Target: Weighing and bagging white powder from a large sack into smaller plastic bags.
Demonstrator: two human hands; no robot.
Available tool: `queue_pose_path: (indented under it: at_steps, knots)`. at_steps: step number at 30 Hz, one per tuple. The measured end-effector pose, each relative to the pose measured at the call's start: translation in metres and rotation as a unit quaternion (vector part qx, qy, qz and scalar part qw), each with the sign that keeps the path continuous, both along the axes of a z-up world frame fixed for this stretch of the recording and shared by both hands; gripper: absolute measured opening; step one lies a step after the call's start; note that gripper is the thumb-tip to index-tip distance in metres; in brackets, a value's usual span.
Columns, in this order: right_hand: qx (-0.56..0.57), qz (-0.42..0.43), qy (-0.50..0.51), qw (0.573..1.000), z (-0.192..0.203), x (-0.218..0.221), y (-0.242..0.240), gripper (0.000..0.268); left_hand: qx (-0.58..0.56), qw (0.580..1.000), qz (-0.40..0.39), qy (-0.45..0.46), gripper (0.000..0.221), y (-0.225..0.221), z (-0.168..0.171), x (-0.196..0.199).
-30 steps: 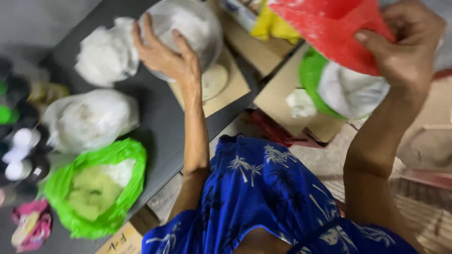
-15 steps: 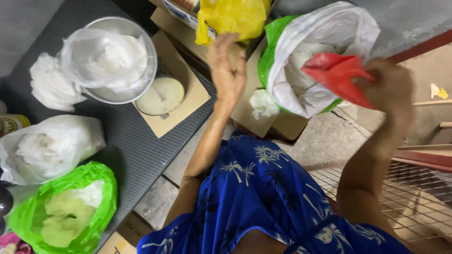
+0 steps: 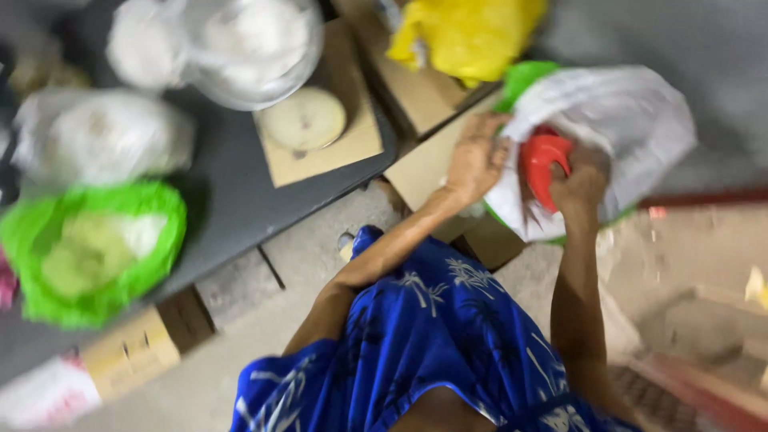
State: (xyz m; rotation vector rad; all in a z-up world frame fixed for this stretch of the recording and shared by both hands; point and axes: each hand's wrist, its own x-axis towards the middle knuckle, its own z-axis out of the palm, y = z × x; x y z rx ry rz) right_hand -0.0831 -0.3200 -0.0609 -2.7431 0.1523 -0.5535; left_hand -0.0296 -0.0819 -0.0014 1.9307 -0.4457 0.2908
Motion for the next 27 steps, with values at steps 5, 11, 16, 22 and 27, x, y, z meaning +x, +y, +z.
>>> queue_pose_path:
  at_steps: [5,11,16,22,27]
  knots:
    - [0.011,0.015,0.140,0.990,0.003,0.008,0.000,0.036,-0.012,0.999,-0.020,0.025,0.038,0.005,0.011,-0.004]
    - [0.107,0.089,0.170,0.976,0.070,0.000,-0.024,0.028,-0.030,0.999,-0.021,0.018,0.039,0.015,0.007,-0.005]
    - [0.303,0.116,0.187,0.927,0.161,-0.001,0.030,0.021,-0.040,0.997,-0.013,0.060,0.040,0.034,0.014,-0.008]
    - [0.428,0.237,0.162,0.857,0.166,0.034,0.102,0.028,-0.079,0.994,0.026,0.067,0.044,0.079,0.023,0.005]
    - [0.464,0.271,0.184,0.823,0.147,0.085,0.178,0.036,-0.093,0.988,0.121,0.021,0.044,0.164,0.036,0.027]
